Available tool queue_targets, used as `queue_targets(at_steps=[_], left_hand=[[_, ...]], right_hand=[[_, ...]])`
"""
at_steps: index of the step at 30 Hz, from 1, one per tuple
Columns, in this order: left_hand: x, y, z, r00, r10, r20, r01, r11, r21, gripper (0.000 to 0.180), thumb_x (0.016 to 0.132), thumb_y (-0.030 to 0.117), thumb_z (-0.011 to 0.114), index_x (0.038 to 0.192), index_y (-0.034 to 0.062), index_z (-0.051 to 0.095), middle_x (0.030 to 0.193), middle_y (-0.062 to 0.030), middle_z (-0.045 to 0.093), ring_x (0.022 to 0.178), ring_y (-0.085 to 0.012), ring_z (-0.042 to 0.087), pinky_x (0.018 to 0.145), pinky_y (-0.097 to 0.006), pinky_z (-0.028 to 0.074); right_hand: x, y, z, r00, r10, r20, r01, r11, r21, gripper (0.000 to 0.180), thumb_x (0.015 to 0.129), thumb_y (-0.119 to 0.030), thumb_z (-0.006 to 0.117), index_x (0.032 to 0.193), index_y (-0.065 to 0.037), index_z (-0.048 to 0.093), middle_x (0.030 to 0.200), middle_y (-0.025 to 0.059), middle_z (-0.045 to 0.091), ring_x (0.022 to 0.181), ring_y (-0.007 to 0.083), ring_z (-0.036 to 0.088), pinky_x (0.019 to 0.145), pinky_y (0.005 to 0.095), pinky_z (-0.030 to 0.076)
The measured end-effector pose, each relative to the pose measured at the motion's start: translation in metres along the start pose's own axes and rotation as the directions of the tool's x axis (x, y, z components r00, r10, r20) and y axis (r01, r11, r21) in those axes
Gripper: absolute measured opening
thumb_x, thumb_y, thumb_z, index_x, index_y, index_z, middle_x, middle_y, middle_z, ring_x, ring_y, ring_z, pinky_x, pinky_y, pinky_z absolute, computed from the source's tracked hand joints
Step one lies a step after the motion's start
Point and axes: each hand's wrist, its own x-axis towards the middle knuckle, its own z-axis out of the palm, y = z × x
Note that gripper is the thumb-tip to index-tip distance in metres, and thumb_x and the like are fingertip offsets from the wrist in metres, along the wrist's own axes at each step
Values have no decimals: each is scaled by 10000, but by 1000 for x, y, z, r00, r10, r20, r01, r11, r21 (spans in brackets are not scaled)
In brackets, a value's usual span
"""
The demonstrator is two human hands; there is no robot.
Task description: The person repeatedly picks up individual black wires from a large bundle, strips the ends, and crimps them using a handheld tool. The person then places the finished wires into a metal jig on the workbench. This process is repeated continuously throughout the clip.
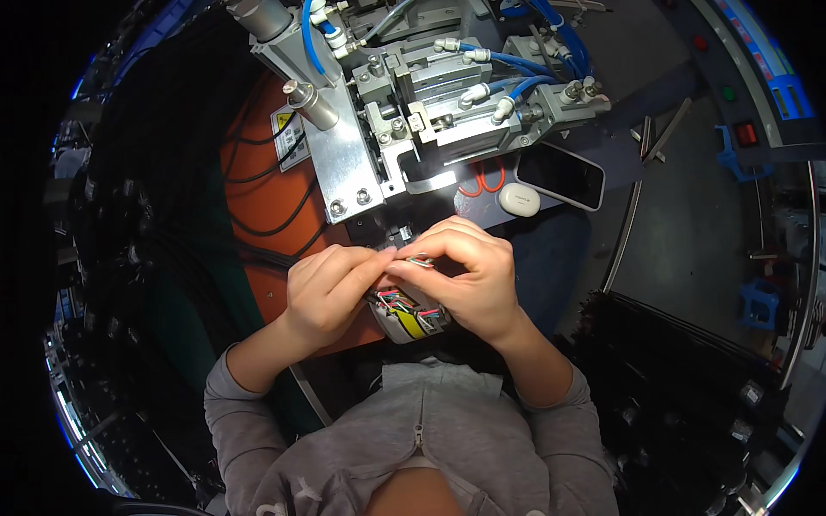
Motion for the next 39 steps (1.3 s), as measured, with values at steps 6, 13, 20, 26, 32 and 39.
queue_targets(at_steps=[6, 13, 20, 26, 32, 39], left_hand=[[5, 4, 0, 995, -56, -83, 52, 997, -51, 201, 744, 93, 714, 903, -4, 638, 706, -59, 566, 572, -176, 566, 449, -284, 424], [5, -1, -1, 997, -50, -66, 47, 998, -35, 181, 753, 106, 702, 891, 12, 632, 733, -42, 556, 587, -163, 553, 442, -278, 408], [0, 0, 5, 997, -69, -31, 69, 998, -6, 177, 709, 73, 688, 870, 24, 631, 728, -14, 520, 582, -124, 526, 426, -250, 378], [-1, -3, 0, 999, 31, -34, -24, 985, 169, 253, 696, 74, 658, 944, 27, 674, 726, 7, 520, 568, -94, 502, 424, -220, 357], [-2, 9, 3, 998, 14, 63, -29, 970, 242, 362, 688, 90, 684, 1049, 68, 696, 734, -7, 557, 560, -100, 516, 441, -217, 379], [2, 13, 5, 970, -108, 219, 32, 945, 326, 339, 732, 74, 644, 1068, 79, 689, 670, 8, 387, 557, -100, 416, 434, -230, 336]], right_hand=[[2, 2, 23, 949, -102, -297, 170, 962, 212, 270, 704, 30, 766, 950, 22, 654, 881, 114, 680, 808, 215, 648, 733, 313, 510], [13, 1, 14, 999, 34, -38, -26, 983, 184, 69, 771, -3, 712, 831, 11, 681, 798, 85, 665, 787, 178, 621, 715, 282, 472], [8, 3, 19, 981, 24, -192, 5, 988, 152, 118, 724, 35, 742, 791, 7, 648, 828, 98, 640, 740, 174, 599, 657, 269, 463], [7, -3, 3, 999, 18, -39, -23, 989, -148, 134, 785, -73, 698, 815, -17, 580, 764, 78, 581, 774, 205, 542, 715, 295, 434], [1, 11, -8, 955, 293, 52, -297, 936, 189, 80, 808, -49, 676, 831, 7, 624, 806, 83, 612, 754, 159, 569, 704, 292, 450], [8, 20, 9, 999, 20, -47, -36, 933, -357, 37, 757, -9, 662, 758, 2, 627, 733, 101, 602, 670, 264, 555, 628, 345, 445]])
